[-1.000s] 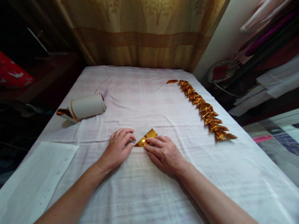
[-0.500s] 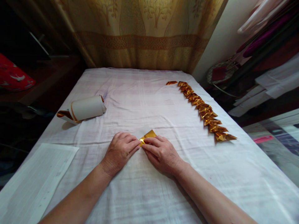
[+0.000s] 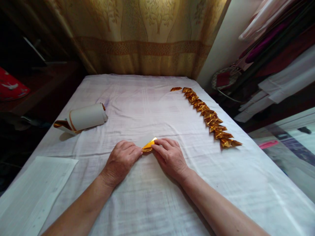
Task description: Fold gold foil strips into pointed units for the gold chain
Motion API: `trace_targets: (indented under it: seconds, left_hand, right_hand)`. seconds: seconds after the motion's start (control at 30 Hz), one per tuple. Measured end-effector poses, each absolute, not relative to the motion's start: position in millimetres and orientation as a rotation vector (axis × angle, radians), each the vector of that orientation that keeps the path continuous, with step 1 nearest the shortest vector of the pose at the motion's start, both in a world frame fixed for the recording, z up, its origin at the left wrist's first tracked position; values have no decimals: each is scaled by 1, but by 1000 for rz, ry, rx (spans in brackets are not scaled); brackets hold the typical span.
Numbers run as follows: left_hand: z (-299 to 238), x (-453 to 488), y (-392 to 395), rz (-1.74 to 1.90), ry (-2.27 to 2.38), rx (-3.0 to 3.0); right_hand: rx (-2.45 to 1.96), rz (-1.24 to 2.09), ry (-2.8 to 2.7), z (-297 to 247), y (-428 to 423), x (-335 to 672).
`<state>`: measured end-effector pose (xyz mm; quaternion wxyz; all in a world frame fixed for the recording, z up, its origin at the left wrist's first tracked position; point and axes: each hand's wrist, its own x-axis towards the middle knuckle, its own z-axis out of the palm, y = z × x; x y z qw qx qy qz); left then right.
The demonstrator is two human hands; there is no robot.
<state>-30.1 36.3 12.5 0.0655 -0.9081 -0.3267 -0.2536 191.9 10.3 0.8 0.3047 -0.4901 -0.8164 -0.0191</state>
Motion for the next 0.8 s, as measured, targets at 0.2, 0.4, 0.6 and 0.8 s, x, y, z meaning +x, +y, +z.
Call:
trace_targets:
  seconds: [0.2, 0.4, 0.6, 0.8]
  left_hand:
    - [9, -35, 37, -728, -993, -2701]
    - [8, -36, 36, -645, -1067, -2723]
    - [15, -28, 33, -621, -1165, -2742]
    - [10, -27, 34, -629, -1144, -2703]
  right_hand:
    - [-1302, -97, -2159, -2, 16, 202]
    - [-1283, 83, -2215, -3, 17, 202]
    - [-1261, 129, -2220, 0, 16, 200]
    - [-1169, 173, -2257, 0, 15, 199]
